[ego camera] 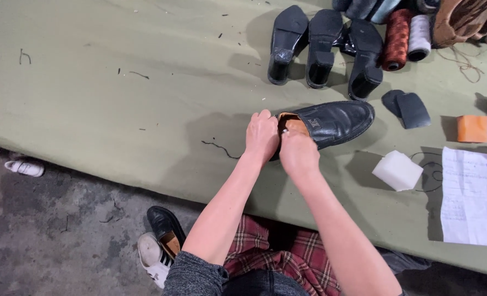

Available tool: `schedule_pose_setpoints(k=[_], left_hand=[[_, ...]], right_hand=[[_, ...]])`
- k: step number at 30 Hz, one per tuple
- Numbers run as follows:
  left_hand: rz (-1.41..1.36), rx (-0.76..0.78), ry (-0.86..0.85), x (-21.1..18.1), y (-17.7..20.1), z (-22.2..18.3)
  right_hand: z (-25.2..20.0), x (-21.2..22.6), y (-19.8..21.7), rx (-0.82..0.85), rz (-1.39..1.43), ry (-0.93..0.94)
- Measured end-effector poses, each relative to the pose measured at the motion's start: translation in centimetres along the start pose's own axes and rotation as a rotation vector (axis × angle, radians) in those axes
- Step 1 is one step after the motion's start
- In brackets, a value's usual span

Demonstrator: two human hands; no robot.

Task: Hand-sewing the sole of a black leather shoe using a stitching awl and thread at a repair bench.

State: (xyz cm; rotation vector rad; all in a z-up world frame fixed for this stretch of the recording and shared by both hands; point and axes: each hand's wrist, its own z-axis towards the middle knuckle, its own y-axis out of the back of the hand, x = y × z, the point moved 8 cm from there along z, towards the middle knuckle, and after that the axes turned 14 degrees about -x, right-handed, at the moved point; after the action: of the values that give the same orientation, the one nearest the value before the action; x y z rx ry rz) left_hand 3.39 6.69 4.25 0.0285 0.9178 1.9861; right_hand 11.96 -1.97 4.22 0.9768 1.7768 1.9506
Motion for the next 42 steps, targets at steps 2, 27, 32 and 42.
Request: schedule_pose_setpoints(k=[2,27,32,42], left_hand=[[0.021,-0.007,-0.01,-0.5,1.2,0.6],[-0.124,-0.548,-0.301,-8.3,15.1,0.1],[-0.162,-0.54,-0.304,-8.2,14.4,-2.2],[-0.497,-0.176,-0.004,-7.2,17.8,1.1]], right_hand=[[1.5,-1.3,-1.5,-0.028,0.014,0.026],[-11.7,-3.9,4.5,-0.267,0.744,-0.066],[-13.0,-3.5,5.0,-0.187,1.044,-0.117],[-13.7,-3.2,3.0,-0.092,1.316,-0.07]])
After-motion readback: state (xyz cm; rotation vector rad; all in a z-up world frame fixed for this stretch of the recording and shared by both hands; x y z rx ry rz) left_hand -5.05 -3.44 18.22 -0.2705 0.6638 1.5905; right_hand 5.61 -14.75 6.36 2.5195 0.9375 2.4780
